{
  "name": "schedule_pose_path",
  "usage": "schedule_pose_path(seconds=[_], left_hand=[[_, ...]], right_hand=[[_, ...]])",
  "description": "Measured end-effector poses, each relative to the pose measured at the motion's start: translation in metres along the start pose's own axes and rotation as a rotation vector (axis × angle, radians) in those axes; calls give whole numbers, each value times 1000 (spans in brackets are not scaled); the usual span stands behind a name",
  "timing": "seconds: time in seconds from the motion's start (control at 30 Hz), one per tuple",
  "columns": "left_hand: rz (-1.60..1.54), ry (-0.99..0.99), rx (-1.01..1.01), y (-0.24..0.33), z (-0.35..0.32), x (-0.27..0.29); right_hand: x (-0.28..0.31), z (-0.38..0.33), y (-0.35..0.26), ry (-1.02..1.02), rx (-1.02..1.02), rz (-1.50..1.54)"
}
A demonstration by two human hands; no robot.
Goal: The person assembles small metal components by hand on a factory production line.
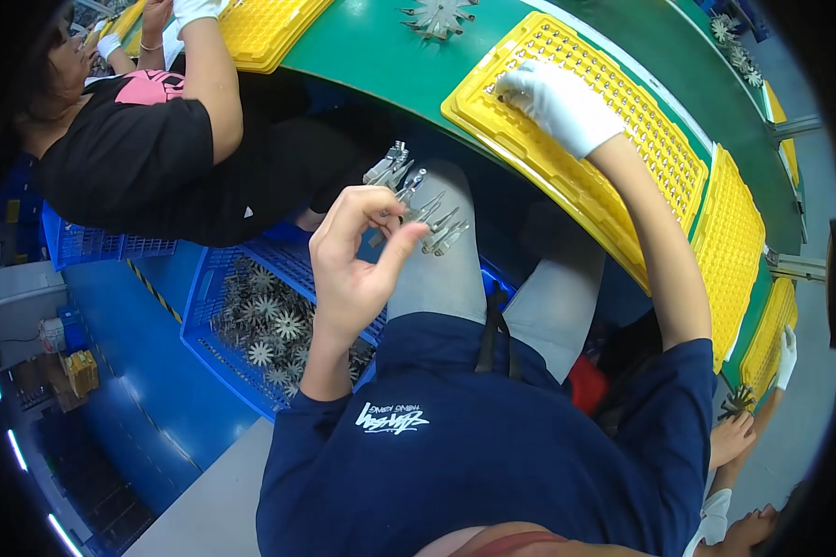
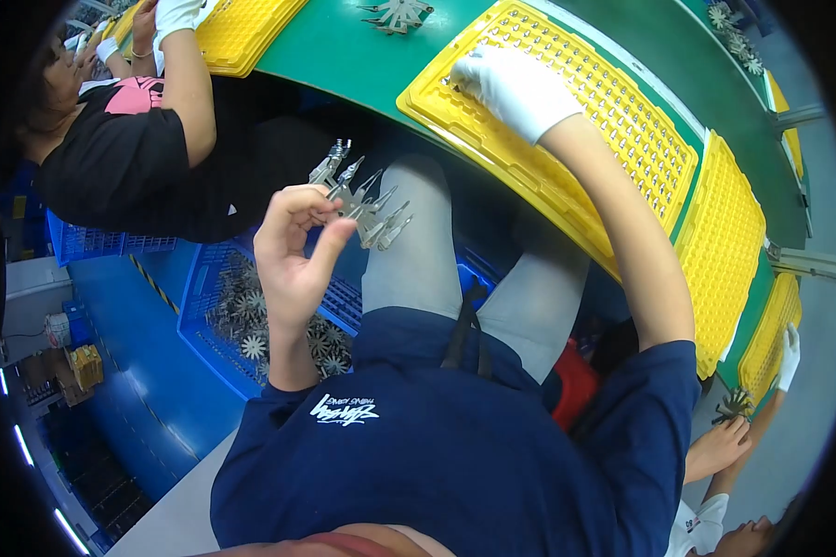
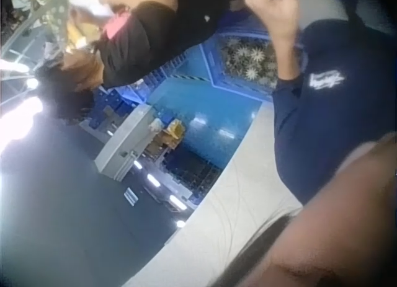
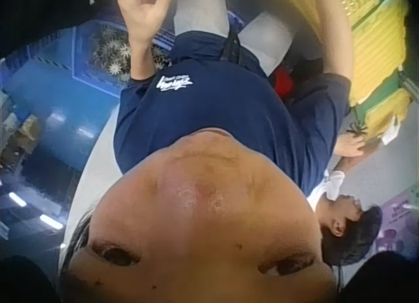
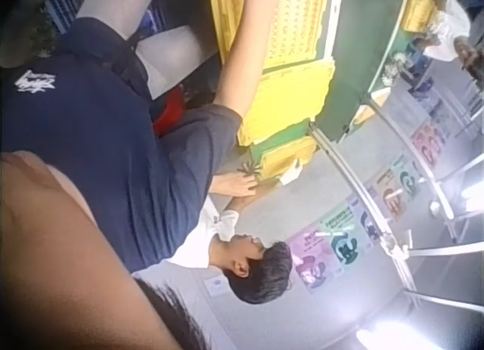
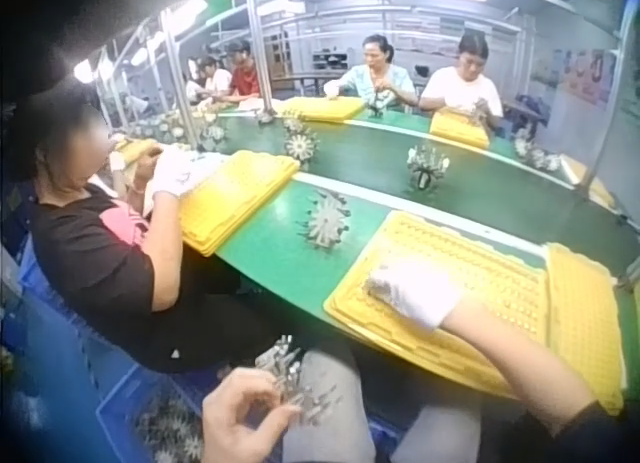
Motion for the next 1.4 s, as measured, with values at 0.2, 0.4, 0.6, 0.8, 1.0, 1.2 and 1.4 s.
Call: schedule_pose_path(seconds=[0.2,0.4,0.6,0.8,1.0,1.2,1.4], left_hand=[[161,23,-95,9,3,-2],[318,34,-178,17,4,-8],[345,19,-217,23,7,-7],[338,39,-123,18,6,-4],[326,58,-187,27,6,-6],[281,43,-237,37,4,-10],[271,-19,-313,48,3,-20]], right_hand=[[-24,1,8,-17,84,3],[-13,4,-6,16,144,-89],[-8,5,-9,0,153,-70],[-4,5,-5,5,130,-64],[18,-2,-7,54,-377,379],[41,-28,-81,-115,-494,538],[60,-38,-118,-210,-454,591]])
Point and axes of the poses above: each hand's wrist, its own z-axis towards the middle knuckle, its own x-axis out of the back of the hand, y = z × x, the point moved 10 cm from there along z, towards the middle knuckle, and after that the axes turned 15 degrees about y, right-handed, at the moved point
